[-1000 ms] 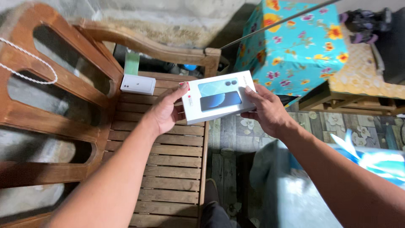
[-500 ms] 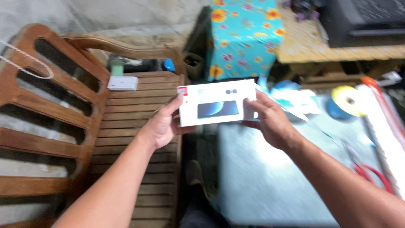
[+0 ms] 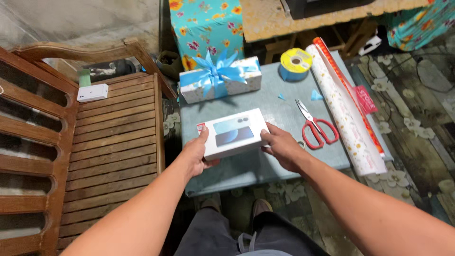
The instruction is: The person finishes tying and trimming a blue ribbon on a wrapped gift, then tapes the ribbon in place. They move the finished gift aside and begin wrapping a second box with patterned paper, folding the paper around the box.
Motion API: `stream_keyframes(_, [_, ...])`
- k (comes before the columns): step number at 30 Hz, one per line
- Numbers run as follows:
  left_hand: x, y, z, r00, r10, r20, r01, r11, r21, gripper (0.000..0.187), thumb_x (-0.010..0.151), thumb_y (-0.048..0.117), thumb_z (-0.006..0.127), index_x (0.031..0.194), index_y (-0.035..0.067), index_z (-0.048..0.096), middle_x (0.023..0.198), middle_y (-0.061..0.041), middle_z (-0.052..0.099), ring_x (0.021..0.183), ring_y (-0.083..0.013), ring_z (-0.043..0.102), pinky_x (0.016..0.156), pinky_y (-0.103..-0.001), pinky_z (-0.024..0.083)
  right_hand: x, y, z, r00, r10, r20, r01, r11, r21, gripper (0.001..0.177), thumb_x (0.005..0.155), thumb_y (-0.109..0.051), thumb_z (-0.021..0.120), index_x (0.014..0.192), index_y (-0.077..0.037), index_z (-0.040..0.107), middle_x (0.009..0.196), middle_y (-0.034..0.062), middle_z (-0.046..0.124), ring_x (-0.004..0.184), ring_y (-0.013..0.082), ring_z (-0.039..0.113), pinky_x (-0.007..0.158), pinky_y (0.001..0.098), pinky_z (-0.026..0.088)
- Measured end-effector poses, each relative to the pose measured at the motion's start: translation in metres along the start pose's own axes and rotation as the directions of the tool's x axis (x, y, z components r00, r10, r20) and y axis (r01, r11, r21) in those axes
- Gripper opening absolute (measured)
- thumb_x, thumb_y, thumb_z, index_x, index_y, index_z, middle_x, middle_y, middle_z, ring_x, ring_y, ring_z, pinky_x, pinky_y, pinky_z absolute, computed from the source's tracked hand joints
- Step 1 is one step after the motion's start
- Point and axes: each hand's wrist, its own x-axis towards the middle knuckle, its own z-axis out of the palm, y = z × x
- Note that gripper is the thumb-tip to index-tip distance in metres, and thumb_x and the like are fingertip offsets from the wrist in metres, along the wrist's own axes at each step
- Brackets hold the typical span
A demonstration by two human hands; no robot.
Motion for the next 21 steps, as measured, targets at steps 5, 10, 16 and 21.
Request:
stream_keyframes(5, [0.030, -0.016, -0.018, 0.999, -0.021, -0.032, 0.021, 1.000, 0.005, 0.061, 0.093, 0.063, 0.050, 0.135, 0.019, 0.056, 0.126, -0.011, 0.066, 0.109, -0.0333, 0.063, 0.087, -0.057, 0.054, 0.004, 0.040, -0.044, 0.856, -0.374, -0.356, 0.072, 0.770, -0.634, 0.034, 0.099, -0.030, 0.063, 0.125, -0.010, 0.074, 0.110, 0.0105, 0.077, 0.103, 0.0226, 0.072, 0.092, 0.0387, 0.054])
stream_keyframes(10, [0.054, -0.023, -0.024, 0.999, -0.029, 0.028, 0.027, 0.997, 0.066, 0.065, 0.093, 0.065, 0.048, 0.136, 0.017, 0.056, 0.129, -0.009, 0.066, 0.111, -0.0334, 0.065, 0.090, -0.059, 0.055, 0.018, 0.060, -0.058, 0.919, -0.368, -0.145, 0.062, 0.497, -0.866, 0.045, 0.081, -0.025, 0.077, 0.124, -0.011, 0.071, 0.101, 0.0179, 0.075, 0.094, 0.0340, 0.071, 0.086, 0.0428, 0.054])
stream_keyframes(16, [0.069, -0.031, -0.014, 0.998, -0.011, 0.067, 0.003, 0.992, 0.128, 0.061, 0.096, 0.062, 0.048, 0.134, 0.015, 0.055, 0.129, -0.008, 0.066, 0.112, -0.0311, 0.065, 0.091, -0.059, 0.054, 0.022, 0.085, -0.060, 0.846, -0.525, 0.097, 0.241, 0.213, -0.947, 0.019, 0.080, -0.016, 0.074, 0.098, -0.012, 0.081, 0.096, 0.0153, 0.071, 0.094, 0.0367, 0.068, 0.085, 0.0457, 0.054])
stream_keyframes(21, [0.064, -0.023, -0.005, 1.000, 0.020, 0.007, -0.021, 0.958, 0.285, 0.043, 0.101, 0.047, 0.052, 0.127, 0.014, 0.059, 0.122, -0.008, 0.068, 0.104, -0.0278, 0.066, 0.083, -0.055, 0.055, 0.002, 0.071, -0.062, 0.912, -0.409, -0.011, 0.091, 0.230, -0.969, 0.022, 0.082, -0.016, 0.071, 0.101, -0.008, 0.077, 0.092, 0.0173, 0.073, 0.089, 0.0362, 0.070, 0.082, 0.0462, 0.054])
